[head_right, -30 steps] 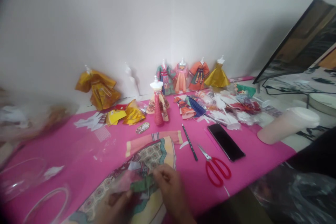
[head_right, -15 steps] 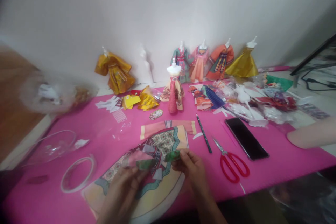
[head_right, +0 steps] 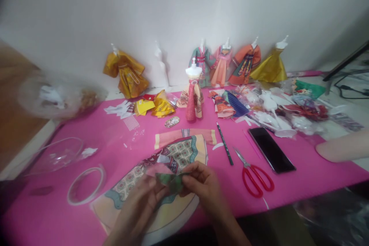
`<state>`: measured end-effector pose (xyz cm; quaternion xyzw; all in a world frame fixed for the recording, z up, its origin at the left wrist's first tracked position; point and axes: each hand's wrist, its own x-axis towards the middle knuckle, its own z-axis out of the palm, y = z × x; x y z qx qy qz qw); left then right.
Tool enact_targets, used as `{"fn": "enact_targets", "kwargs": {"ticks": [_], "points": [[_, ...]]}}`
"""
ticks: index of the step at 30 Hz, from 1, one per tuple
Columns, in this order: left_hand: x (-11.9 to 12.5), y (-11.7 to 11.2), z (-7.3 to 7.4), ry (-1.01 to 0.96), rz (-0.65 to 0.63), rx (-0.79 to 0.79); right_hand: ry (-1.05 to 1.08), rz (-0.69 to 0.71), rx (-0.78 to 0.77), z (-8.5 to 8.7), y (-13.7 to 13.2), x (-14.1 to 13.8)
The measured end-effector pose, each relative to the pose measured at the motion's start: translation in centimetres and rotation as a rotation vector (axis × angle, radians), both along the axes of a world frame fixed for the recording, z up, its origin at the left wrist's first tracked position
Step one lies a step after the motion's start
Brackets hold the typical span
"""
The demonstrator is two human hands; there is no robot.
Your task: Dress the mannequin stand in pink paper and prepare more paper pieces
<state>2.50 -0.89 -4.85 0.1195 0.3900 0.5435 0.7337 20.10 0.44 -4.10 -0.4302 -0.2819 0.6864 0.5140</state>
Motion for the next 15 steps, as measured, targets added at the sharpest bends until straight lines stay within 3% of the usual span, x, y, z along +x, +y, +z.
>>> {"fn": "enact_targets", "kwargs": {"ticks": [7, 15], "points": [[1.5, -0.4, -0.1, 0.046, -0.075, 0.136, -0.237, -0.035, 0.052, -0.3, 1.0, -1.4], [1.5, -0.7, -2.0, 0.176, -0.028, 0.169, -0.261, 0.011, 0.11, -2.3, -0.5, -0.6]]}}
